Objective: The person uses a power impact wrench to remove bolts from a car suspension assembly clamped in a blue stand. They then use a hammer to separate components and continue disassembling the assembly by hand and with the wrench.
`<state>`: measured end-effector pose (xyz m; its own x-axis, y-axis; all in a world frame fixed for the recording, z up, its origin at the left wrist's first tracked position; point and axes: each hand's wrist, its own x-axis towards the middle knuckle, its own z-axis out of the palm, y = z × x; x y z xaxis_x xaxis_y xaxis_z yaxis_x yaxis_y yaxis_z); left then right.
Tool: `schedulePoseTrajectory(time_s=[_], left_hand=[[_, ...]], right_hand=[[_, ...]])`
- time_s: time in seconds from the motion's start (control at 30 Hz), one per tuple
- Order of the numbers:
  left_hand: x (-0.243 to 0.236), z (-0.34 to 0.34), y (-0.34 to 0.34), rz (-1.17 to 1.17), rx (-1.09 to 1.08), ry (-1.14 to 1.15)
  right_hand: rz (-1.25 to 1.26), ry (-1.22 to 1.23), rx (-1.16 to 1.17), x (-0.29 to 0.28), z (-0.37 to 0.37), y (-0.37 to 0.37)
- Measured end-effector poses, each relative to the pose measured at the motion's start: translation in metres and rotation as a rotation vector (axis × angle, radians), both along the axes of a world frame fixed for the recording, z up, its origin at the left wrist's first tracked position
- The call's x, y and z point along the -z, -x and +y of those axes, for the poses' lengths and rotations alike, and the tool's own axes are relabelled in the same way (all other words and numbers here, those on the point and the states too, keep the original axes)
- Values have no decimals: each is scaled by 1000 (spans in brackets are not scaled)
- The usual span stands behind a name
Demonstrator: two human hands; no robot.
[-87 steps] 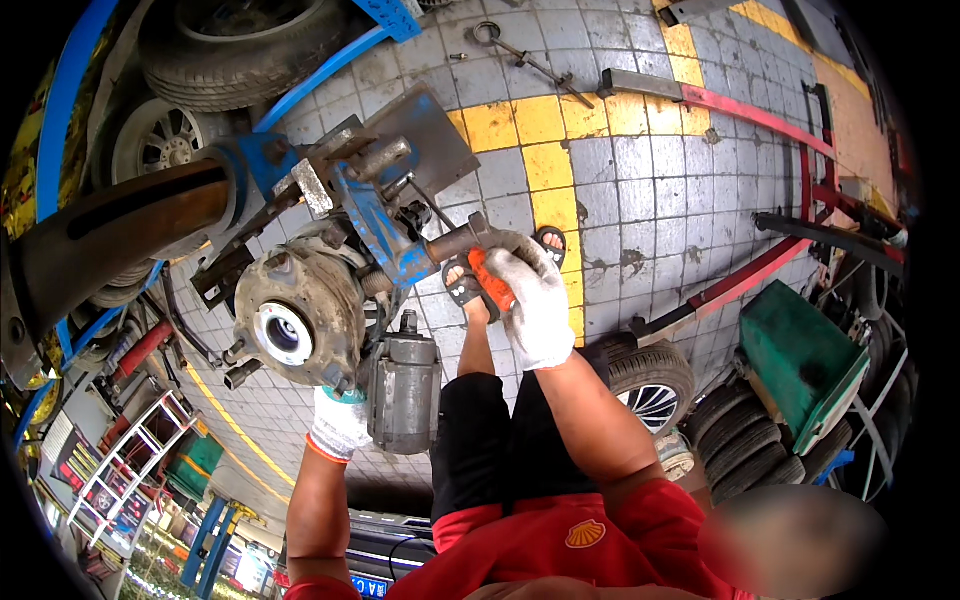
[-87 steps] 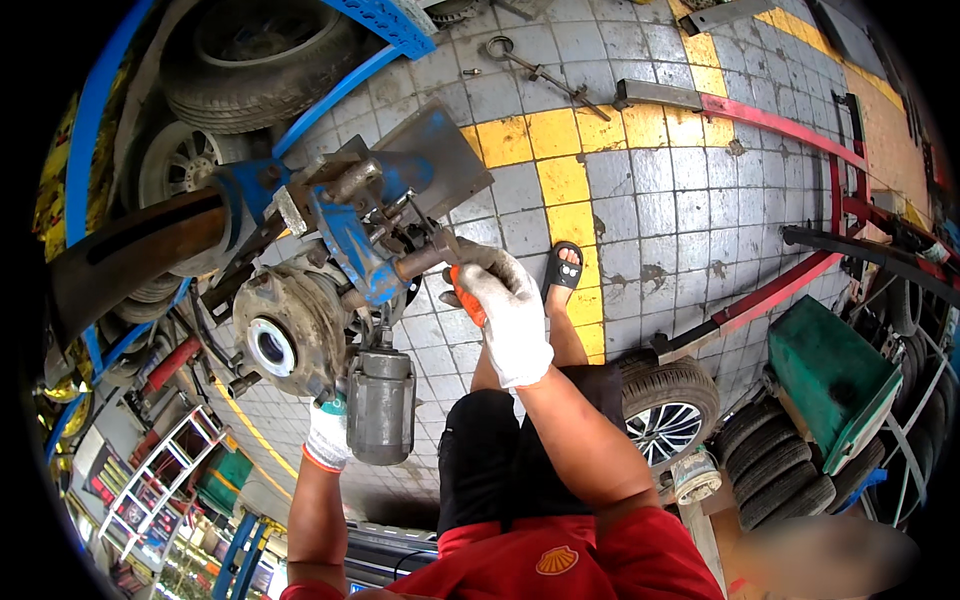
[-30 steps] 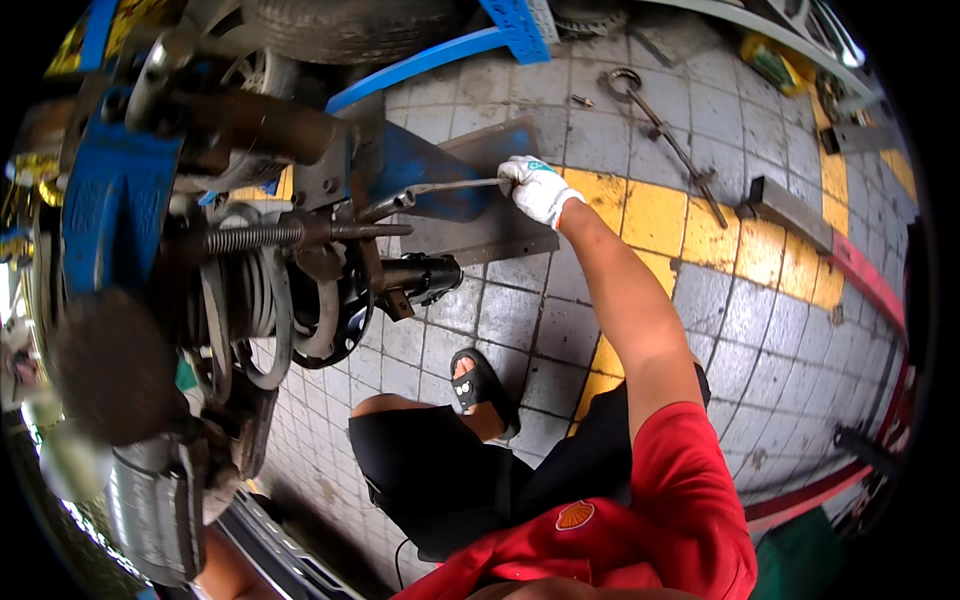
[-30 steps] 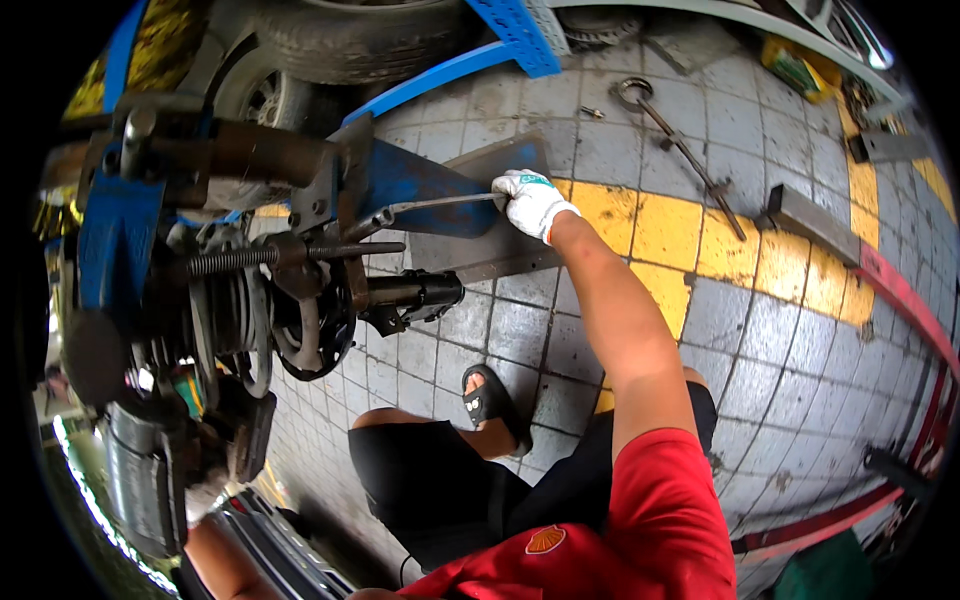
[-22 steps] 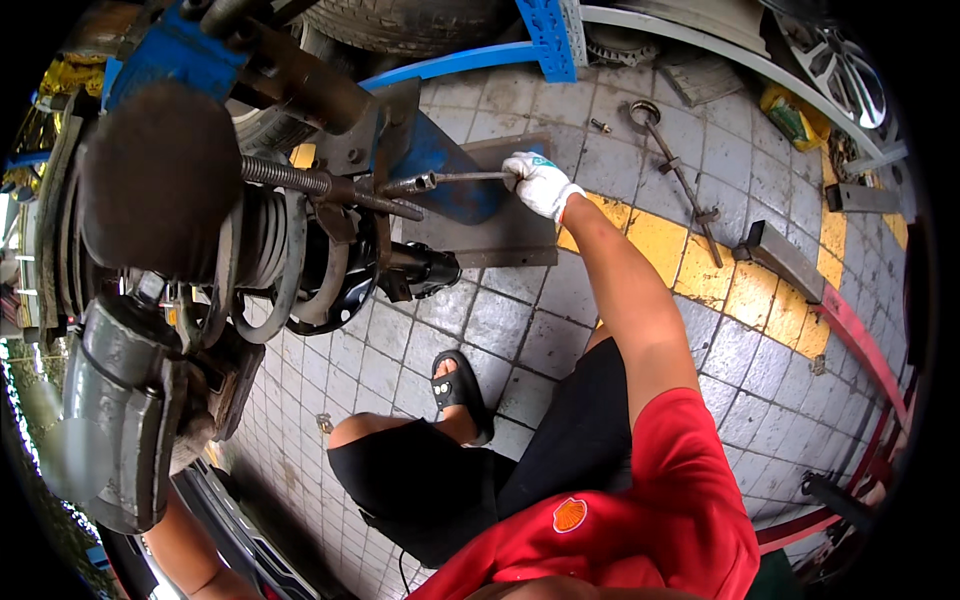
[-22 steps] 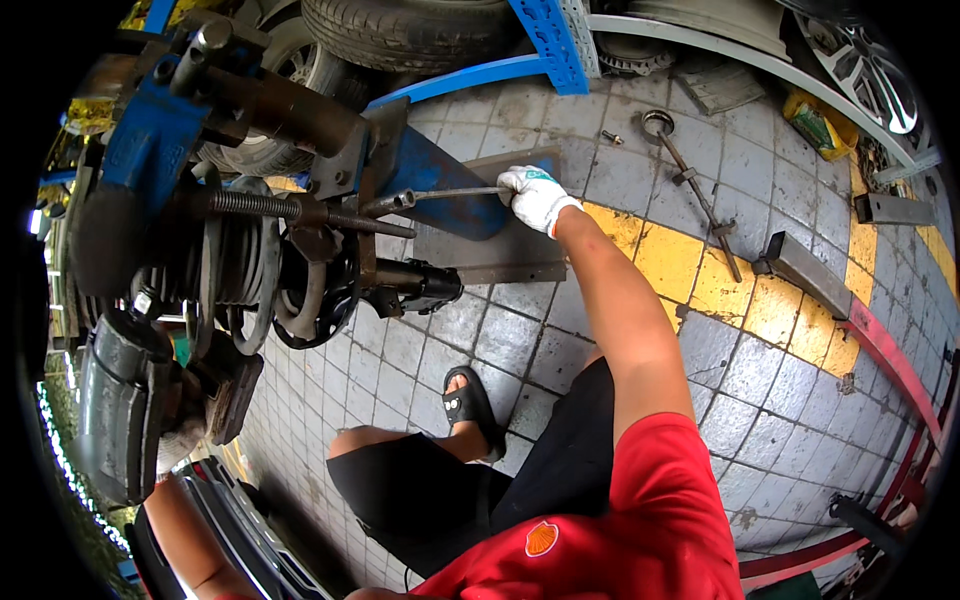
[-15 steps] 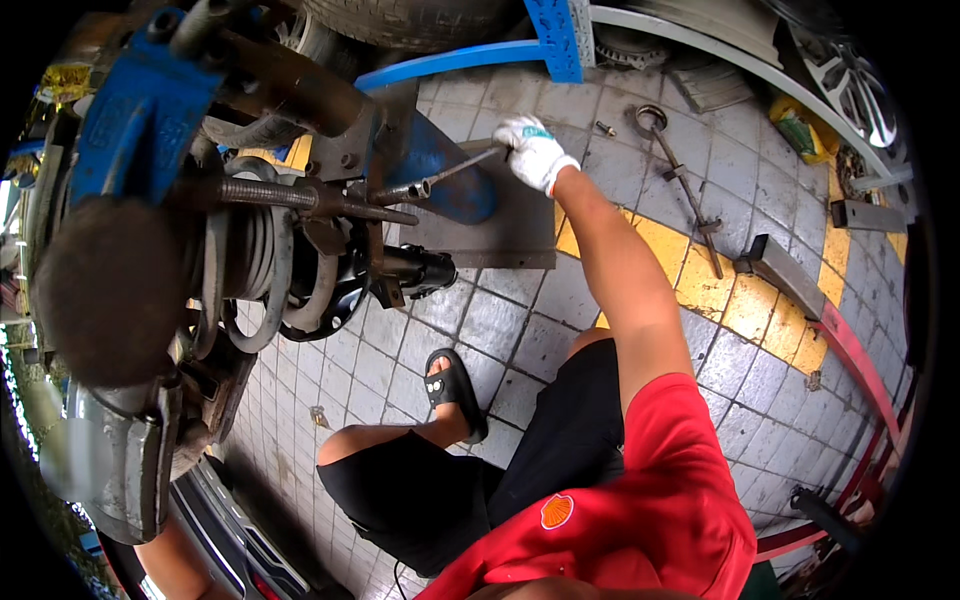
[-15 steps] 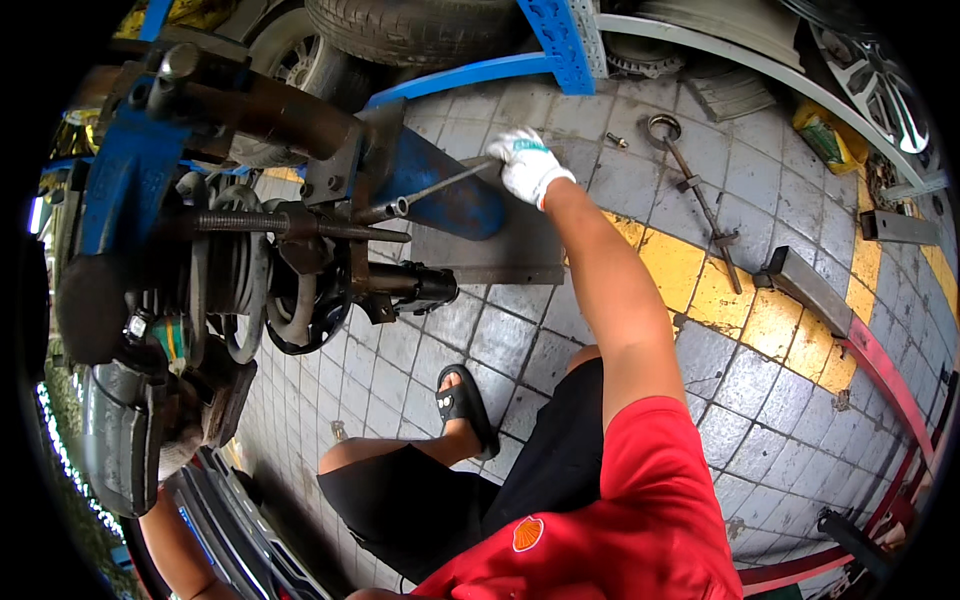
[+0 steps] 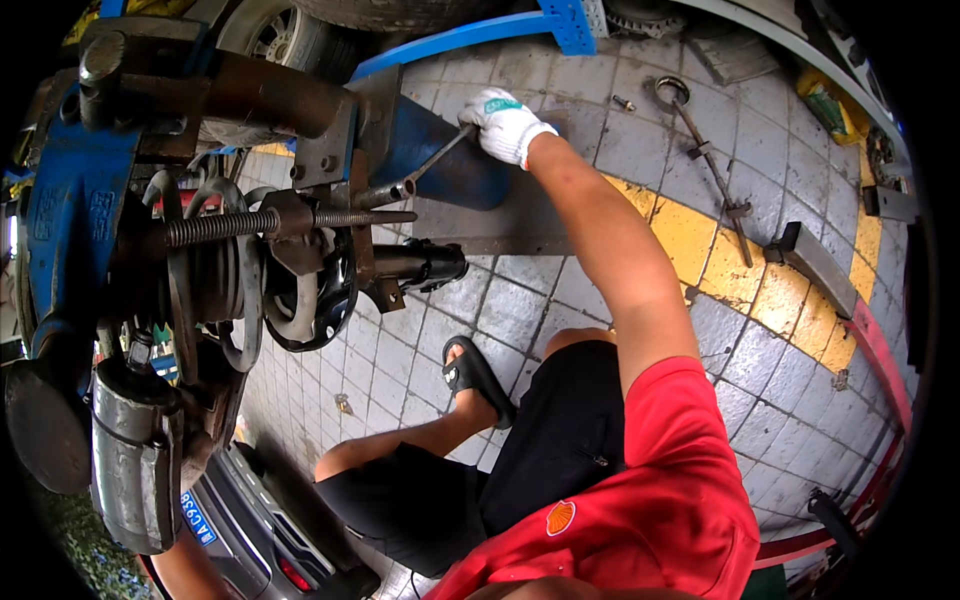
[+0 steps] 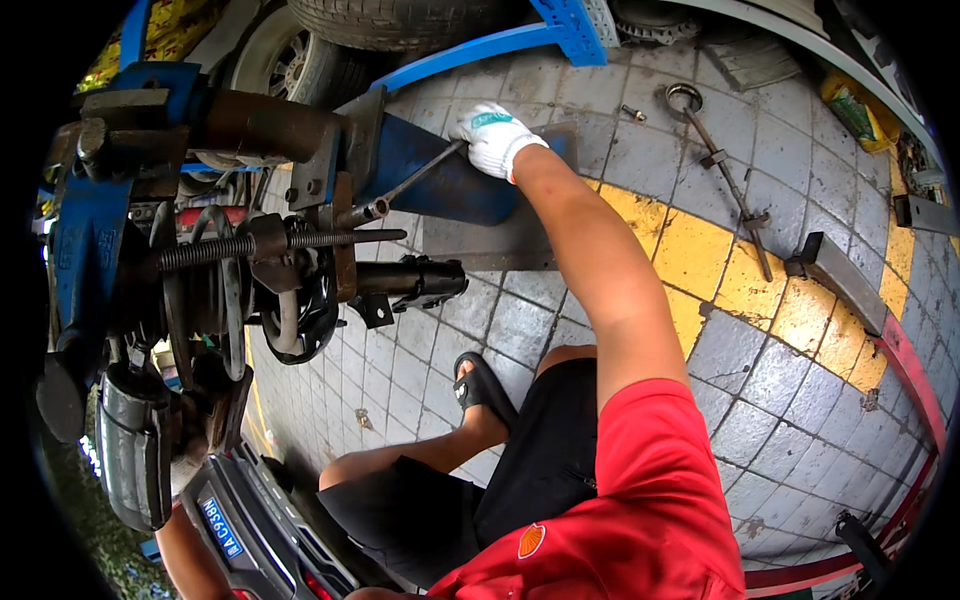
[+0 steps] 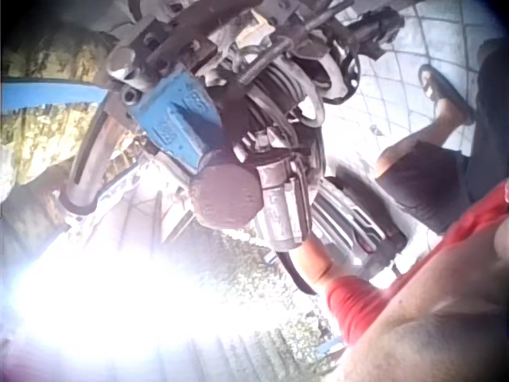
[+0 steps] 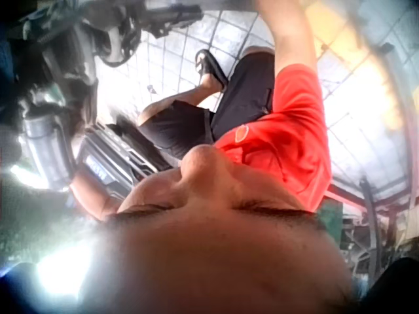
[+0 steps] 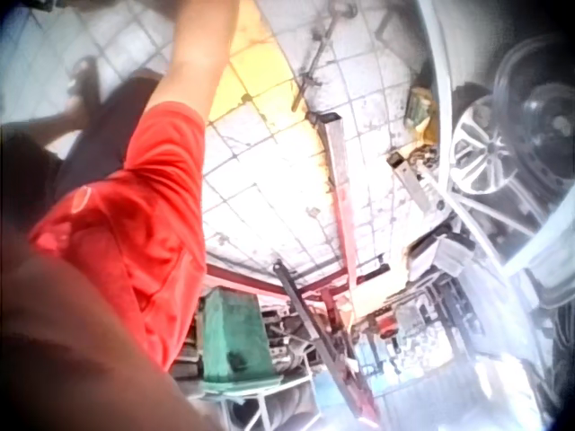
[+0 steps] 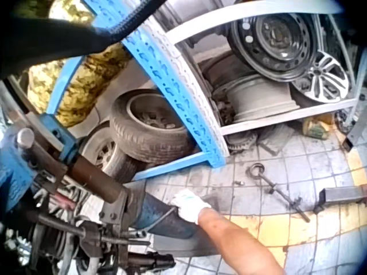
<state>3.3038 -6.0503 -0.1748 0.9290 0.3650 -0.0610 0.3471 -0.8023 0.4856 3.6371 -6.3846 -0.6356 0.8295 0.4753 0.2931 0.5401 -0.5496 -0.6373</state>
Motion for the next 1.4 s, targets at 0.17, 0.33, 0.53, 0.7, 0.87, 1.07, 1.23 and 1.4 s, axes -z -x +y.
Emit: schedulePoseTrajectory(time_s=[0.17,0.33,0.53,0.7,0.87,1.07,1.23,1.4], left_hand=[[2,-4,9,13,-28,-1],[-1,-9,9,14,-31,-8],[-56,-13,-11,-110,26,-95],[-64,-14,-34,-125,85,-110],[-42,-16,-41,-88,108,-72],[-36,-21,-27,-105,99,-56],[-28,-12,-8,-133,126,-10],[-60,-28,20,-229,155,-44]], right_hand=[[55,-45,-23,16,6,5],[92,-125,-32,29,17,15],[120,-271,135,20,28,43],[223,-269,200,4,30,48],[387,-427,298,5,38,89],[543,-285,268,16,49,125],[775,-246,278,8,49,180],[794,-215,123,0,67,244]])
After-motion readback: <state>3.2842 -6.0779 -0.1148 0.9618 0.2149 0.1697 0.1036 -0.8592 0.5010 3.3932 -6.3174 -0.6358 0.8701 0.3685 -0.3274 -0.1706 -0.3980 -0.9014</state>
